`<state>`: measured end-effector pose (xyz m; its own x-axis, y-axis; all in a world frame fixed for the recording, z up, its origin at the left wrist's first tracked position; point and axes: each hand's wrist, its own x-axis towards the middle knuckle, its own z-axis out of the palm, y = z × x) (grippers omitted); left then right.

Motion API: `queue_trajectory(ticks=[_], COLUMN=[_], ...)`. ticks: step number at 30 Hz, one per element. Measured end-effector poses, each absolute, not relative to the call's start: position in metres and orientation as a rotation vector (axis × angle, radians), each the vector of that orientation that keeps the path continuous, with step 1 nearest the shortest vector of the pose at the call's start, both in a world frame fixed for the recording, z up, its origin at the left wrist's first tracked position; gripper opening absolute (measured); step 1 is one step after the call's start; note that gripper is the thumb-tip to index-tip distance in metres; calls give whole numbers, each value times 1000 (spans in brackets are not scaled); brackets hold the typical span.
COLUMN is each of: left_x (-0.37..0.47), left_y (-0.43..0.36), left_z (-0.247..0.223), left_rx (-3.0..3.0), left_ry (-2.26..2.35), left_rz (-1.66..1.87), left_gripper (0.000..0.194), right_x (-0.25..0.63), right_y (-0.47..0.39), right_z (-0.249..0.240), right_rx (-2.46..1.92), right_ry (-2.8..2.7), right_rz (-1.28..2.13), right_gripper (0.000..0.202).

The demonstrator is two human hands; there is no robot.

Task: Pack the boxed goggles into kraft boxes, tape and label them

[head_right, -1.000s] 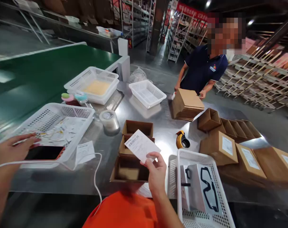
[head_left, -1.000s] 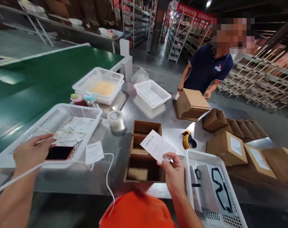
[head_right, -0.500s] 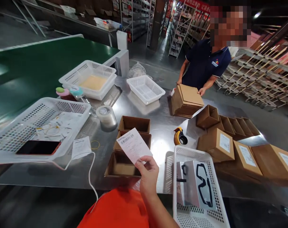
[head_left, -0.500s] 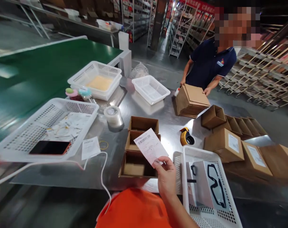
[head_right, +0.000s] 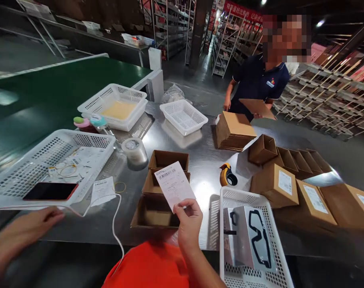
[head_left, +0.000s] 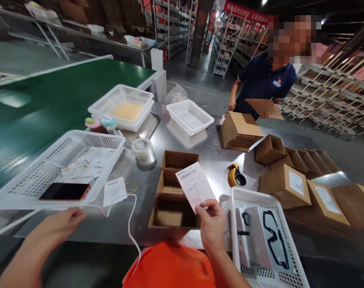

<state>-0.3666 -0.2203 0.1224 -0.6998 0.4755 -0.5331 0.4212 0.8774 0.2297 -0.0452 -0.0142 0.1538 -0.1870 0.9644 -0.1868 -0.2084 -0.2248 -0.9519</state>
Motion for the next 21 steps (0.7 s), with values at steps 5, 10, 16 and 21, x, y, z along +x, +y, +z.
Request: queue_trajectory(ticks=[5,10,16,21], left_x=[-394,-411,-410,-403], left_y=[-185,-139,-107,-99], left_z=[80,25,-14,-32], left_rx=[788,762,727,733], left_ry=[2571,2594,2546,2446], left_rz=[190,119,77,140], left_gripper=[15,19,27,28], right_x=[-51,-52,-52,-54], right_y=[-21,-30,-49,-62], right_z=[146,140,148,148], right_rx=[-1196,-1333,-1478,-1532], right_ry=[-1061,-1061,-995,-949], right_rz=[1509,1465,1356,1275], right_gripper=[22,33,40,42])
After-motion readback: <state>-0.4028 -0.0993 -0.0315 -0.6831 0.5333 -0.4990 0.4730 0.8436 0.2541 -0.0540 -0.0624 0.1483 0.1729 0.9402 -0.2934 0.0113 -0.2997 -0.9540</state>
